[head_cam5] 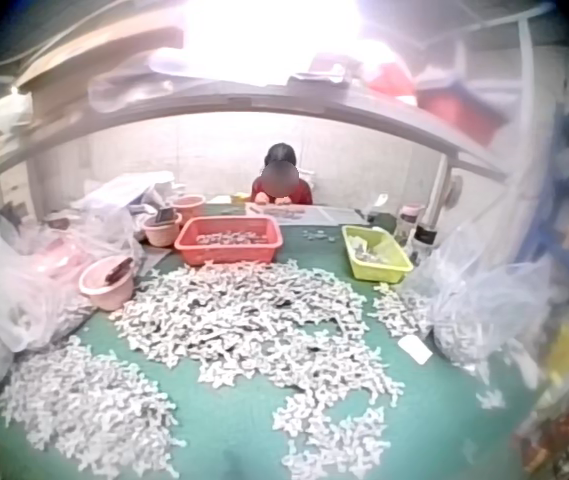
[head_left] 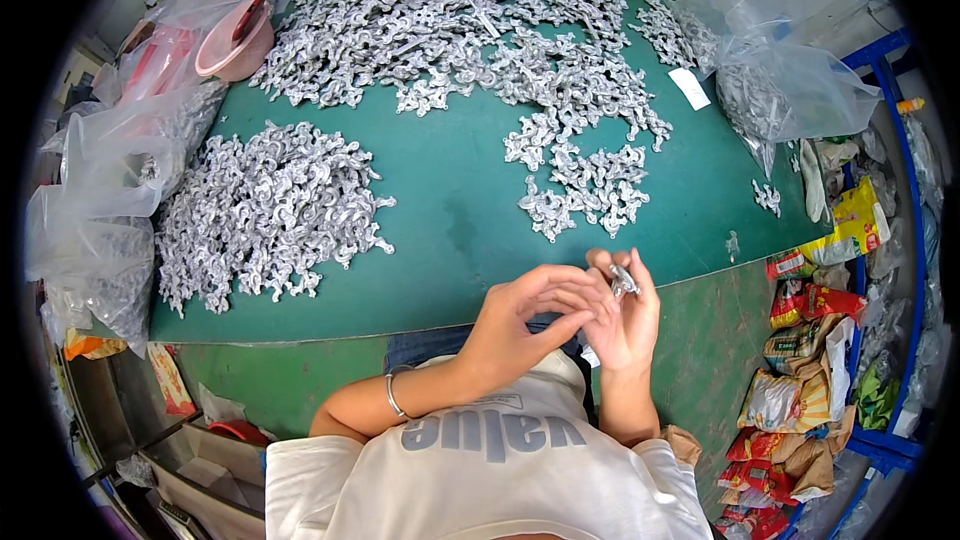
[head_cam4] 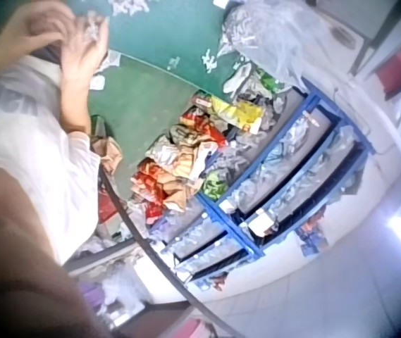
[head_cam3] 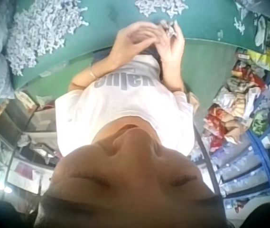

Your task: The person sits at a green table and repeatedly picks up small white plastic parts, snaps them together by hand, and places the assembled pieces back on the table. They occasionally gather loose parts into a pile and continue assembling them one by one.

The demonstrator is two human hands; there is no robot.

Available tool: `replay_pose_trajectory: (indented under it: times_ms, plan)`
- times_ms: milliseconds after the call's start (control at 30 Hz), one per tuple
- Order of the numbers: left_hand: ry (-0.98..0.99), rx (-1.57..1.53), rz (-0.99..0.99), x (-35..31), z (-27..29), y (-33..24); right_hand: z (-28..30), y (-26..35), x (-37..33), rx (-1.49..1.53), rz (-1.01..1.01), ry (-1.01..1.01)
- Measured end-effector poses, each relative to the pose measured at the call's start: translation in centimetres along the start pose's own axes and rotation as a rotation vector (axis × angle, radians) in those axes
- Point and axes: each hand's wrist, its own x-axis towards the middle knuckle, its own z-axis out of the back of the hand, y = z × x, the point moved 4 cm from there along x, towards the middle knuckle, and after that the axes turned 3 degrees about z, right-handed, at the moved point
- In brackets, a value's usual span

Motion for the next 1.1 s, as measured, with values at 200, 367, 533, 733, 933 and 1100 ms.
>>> replay_pose_trajectory:
  times_ms: [200,367,533,733,933,1100]
  plan:
    - [-0.028,0.025,0.016,0.1,0.8,0.9,-0.7,1.9,-0.3,-0.55,0.401,-0.018]
    - [-0.021,-0.034,-0.01,0.7,-0.1,0.0,-1.8,0.1,-2.3,-0.73,0.527,-0.035]
    - [-0.059,-0.023,-0.123,0.6,0.3,-0.2,-2.2,0.1,-3.3,-0.785,0.45,0.12]
    - [0.017,-0.227,-0.044,0.5,0.2,-1.0,-3.9,-0.1,-4.3,-0.98,0.615,0.194]
    - [0.094,-0.332,0.092,0.5,0.1,-1.2,-3.9,0.2,-5.2,-1.156,0.752,0.237]
    - [0.103,-0.355,0.146,0.4,0.0,-1.0,-3.8,0.0,-5.6,-1.173,0.813,0.218]
